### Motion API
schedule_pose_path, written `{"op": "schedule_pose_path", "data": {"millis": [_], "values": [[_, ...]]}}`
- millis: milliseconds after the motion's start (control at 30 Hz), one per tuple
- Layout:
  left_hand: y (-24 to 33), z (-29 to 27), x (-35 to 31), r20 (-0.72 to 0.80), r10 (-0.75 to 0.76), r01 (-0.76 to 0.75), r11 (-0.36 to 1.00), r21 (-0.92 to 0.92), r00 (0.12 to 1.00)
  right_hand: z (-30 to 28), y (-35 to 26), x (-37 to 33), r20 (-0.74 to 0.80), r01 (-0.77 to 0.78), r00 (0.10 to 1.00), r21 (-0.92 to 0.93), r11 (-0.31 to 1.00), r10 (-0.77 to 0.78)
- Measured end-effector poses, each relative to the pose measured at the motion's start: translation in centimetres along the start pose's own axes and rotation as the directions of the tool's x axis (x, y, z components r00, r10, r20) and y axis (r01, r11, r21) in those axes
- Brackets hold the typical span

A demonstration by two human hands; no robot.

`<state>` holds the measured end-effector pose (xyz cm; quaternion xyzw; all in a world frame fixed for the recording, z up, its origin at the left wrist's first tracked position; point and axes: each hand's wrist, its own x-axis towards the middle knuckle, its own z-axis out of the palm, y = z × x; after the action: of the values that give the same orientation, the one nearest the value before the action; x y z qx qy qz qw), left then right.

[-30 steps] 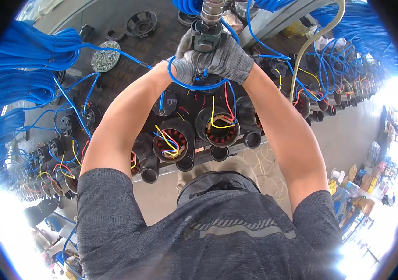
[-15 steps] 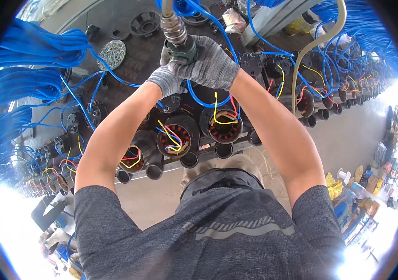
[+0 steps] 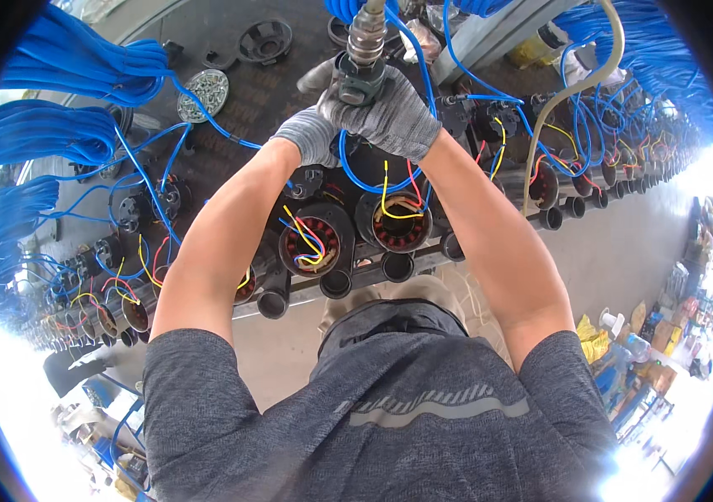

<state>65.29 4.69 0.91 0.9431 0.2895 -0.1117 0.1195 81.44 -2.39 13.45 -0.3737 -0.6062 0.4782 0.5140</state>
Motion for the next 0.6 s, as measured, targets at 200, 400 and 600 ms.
{"op": "schedule_pose_path", "data": {"millis": [200,400,600], "values": [[1.5,-2.5,-0.8,0.034,-0.049,0.055,0.979,-0.198,0.998,0.3,-0.3,2.7,-0.049,-0.029,0.999,-0.148,0.989,0.022],[1.3,0.1,0.2,-0.036,-0.075,0.065,0.976,-0.209,0.997,-1.8,-0.6,0.6,0.074,-0.194,0.977,-0.066,0.979,0.199],[0.3,2.7,0.9,-0.153,0.099,-0.115,0.989,-0.095,0.983,-0.8,0.2,-2.6,0.086,-0.062,0.995,0.196,0.979,0.046]]}}
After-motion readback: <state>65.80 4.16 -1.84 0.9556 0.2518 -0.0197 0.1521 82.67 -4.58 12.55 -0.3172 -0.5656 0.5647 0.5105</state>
